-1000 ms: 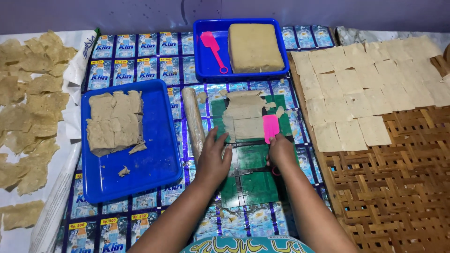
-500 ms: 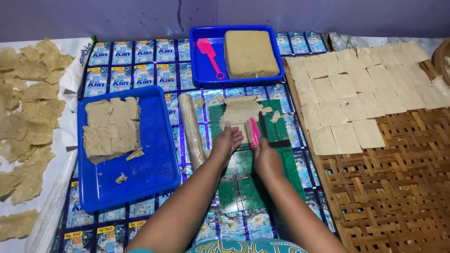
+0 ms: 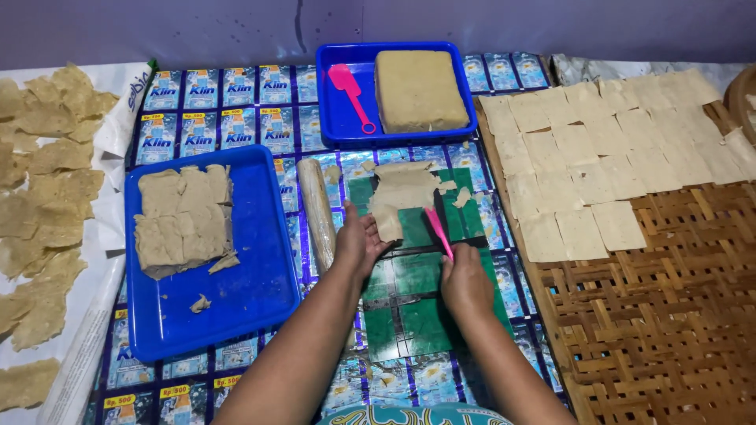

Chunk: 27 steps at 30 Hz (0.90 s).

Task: Rolling and cutting dough into square sheets and arranging them on a bamboo tray.

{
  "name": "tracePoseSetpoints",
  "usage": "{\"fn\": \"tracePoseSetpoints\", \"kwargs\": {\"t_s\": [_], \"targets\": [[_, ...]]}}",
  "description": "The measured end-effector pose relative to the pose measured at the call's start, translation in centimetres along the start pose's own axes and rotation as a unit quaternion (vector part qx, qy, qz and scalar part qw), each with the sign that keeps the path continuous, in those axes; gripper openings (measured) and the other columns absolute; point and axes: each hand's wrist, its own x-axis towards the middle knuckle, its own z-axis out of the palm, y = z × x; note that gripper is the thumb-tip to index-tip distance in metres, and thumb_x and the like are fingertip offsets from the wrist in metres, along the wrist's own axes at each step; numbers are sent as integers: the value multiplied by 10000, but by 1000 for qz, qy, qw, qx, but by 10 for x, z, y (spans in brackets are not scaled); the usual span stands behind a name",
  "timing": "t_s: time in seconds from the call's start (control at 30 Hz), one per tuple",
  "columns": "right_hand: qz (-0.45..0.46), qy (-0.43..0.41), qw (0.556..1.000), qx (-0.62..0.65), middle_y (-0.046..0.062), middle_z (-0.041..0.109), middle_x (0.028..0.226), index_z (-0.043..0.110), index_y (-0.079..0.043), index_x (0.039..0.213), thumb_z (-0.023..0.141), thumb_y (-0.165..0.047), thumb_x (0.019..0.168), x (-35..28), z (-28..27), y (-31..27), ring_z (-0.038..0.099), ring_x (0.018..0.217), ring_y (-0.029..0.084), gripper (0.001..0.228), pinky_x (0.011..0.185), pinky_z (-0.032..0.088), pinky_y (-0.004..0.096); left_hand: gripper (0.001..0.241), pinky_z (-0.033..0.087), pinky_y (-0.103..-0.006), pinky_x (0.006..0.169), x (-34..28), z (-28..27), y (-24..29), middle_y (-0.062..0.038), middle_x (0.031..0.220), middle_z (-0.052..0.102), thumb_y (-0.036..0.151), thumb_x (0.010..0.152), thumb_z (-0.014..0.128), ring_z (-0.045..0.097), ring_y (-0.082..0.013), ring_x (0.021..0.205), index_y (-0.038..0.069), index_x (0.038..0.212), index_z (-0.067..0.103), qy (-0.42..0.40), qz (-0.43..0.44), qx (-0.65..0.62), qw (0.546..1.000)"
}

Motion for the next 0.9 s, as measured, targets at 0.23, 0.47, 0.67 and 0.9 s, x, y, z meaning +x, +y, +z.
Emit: {"fn": "tracePoseSetpoints", "kwargs": {"t_s": [0.23,0.47,0.67,0.9], "targets": [[-108,83,967,214,65,646,1102,711,-140,1088,613,-287,1023,-9,-24,-24,659,1137,335,187,937,533,415,983,619,-340,781,-49,9,34,-141,1121,750,831,943,176,755,-278,1025,47,1293,655,-25,26,104,994],[86,-234,554,794,154,757,1143,664,-129,1191,440,-550,1050,20,15,43,741,1065,302,498,881,616,448,772,444,-204,486,-94,56,28,31,760,491,772,998,255,537,-105,589,118,972,665,-157,-65,179,969],[129,-194,611,756,170,769,1095,667,-87,1196,521,-329,1041,-22,-46,84,762,973,303,322,785,632,451,797,536,-215,515,-73,80,-33,-23,810,695,683,1032,260,666,-96,625,42,1154,717,-109,-60,258,958],[210,-52,724,655,78,681,1210,621,-105,1286,504,-230,1068,-18,-102,218,717,979,245,277,788,626,463,449,477,-442,1099,-107,109,-101,-107,1315,677,493,1057,443,612,-320,1280,238,1329,693,-109,197,518,825]]}}
